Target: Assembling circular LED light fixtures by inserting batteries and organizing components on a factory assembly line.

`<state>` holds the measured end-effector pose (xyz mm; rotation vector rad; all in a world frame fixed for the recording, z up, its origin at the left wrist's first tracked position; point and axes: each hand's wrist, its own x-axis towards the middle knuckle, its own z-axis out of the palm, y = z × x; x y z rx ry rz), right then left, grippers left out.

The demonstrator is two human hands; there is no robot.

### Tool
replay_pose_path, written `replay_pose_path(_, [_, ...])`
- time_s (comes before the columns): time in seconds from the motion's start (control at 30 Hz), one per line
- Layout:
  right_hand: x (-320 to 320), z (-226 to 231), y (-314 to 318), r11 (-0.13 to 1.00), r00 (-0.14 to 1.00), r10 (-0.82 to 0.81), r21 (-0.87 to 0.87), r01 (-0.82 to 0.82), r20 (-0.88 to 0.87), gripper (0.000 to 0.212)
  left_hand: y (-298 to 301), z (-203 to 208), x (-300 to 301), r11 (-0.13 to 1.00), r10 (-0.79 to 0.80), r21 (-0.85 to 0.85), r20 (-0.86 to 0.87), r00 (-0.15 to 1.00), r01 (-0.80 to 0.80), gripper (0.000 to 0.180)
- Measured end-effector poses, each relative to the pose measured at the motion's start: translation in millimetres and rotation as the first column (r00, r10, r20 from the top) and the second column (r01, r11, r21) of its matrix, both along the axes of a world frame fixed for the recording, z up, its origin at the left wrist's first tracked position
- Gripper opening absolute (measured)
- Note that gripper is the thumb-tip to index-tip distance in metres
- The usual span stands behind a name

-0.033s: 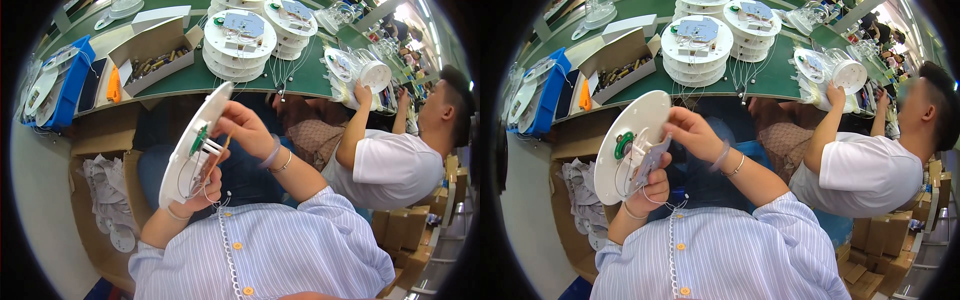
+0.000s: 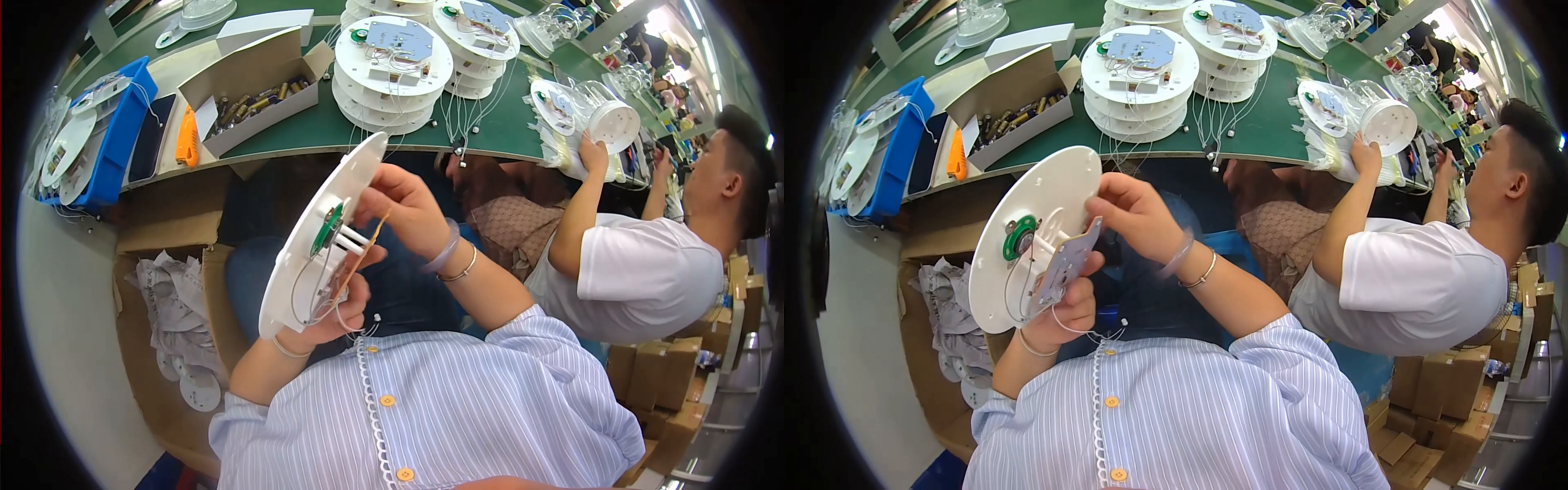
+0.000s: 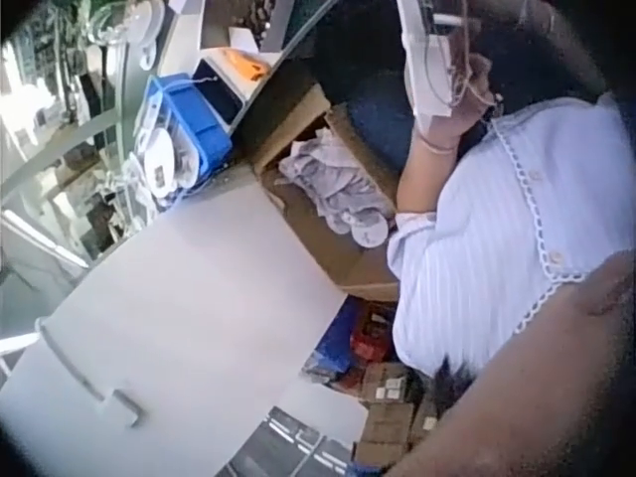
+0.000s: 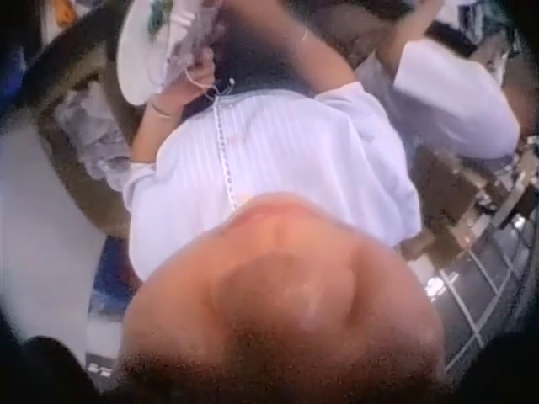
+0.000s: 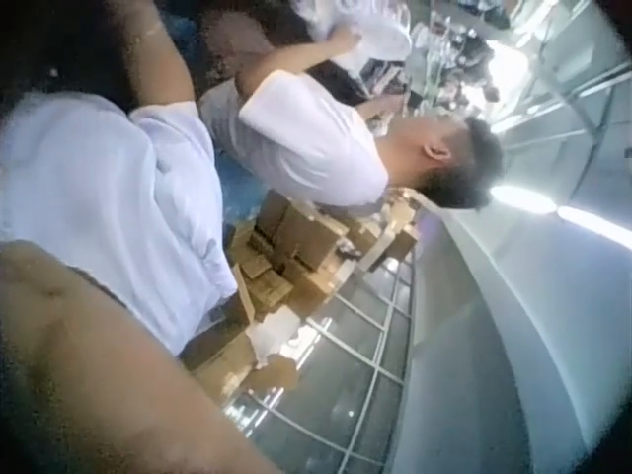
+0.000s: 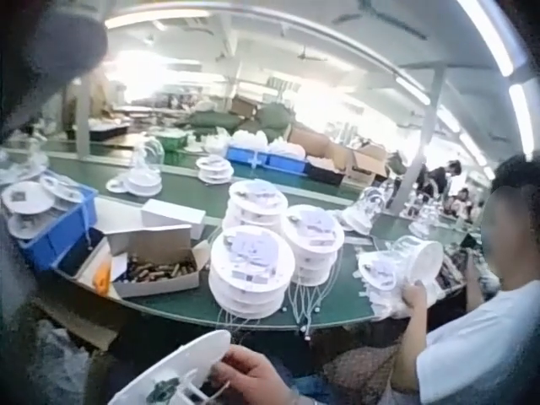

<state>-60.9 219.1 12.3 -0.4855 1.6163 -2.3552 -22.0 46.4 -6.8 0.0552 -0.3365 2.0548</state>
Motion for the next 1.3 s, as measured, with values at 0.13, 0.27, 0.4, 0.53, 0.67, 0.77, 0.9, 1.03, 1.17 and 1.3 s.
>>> replay_pose_path(0.13, [5.8,-1.3,6.1,0.980,0.979,-0.195,-0.027,0.197,0.067,0.014,4.7,0.4,-13.0,0.987,-0.138,-0.098,-0.094,0.986,0.128,0.065])
replay_pose_path(0.27, [11.2,-3.7,19.6,0.932,0.925,-0.360,0.020,0.361,0.124,0.012,0.9,-5.6,-19.6,0.864,0.090,-0.462,-0.250,0.964,-0.201,0.060])
replay_pose_path(0.4, [13.0,-3.1,30.9,0.891,0.879,-0.453,0.040,0.452,0.147,0.012,-0.3,4.5,-31.1,0.659,0.318,-0.576,-0.370,0.873,-0.484,0.058])
replay_pose_path(0.53, [8.9,6.5,40.4,0.903,0.890,-0.430,0.063,0.426,0.153,0.013,-17.1,5.4,-49.4,0.509,0.182,-0.637,-0.577,0.796,-0.579,0.063])
replay_pose_path(0.67, [-0.2,7.2,61.3,0.928,0.907,-0.369,0.021,0.373,0.205,0.015,-14.1,14.0,-61.4,0.389,-0.028,-0.701,-0.658,0.753,-0.598,0.045])
replay_pose_path(0.77, [-10.0,14.6,63.2,0.928,0.907,-0.348,-0.054,0.370,0.238,0.022,-4.2,27.6,-64.3,0.422,-0.004,-0.679,-0.665,0.747,-0.601,0.030])
replay_pose_path(0.9, [-20.0,40.3,66.3,0.944,0.948,-0.263,-0.156,0.292,0.181,0.035,9.4,53.7,-89.2,0.456,0.161,-0.558,-0.714,0.681,-0.693,0.029])
replay_pose_path(1.03, [-30.5,46.7,72.4,0.886,0.886,-0.462,-0.019,0.463,0.044,0.027,34.9,81.2,-134.6,0.429,0.147,-0.468,-0.808,0.571,-0.772,0.027])
replay_pose_path(1.17, [-39.0,31.8,102.1,0.776,0.779,-0.627,-0.097,0.623,-0.006,0.020,54.2,83.4,-173.7,0.443,0.095,-0.473,-0.820,0.564,-0.762,0.023])
replay_pose_path(1.3, [-76.6,13.7,176.5,0.439,0.449,-0.889,0.110,0.892,-0.095,0.018,59.7,84.6,-187.0,0.347,-0.045,-0.567,-0.806,0.591,-0.747,0.023])
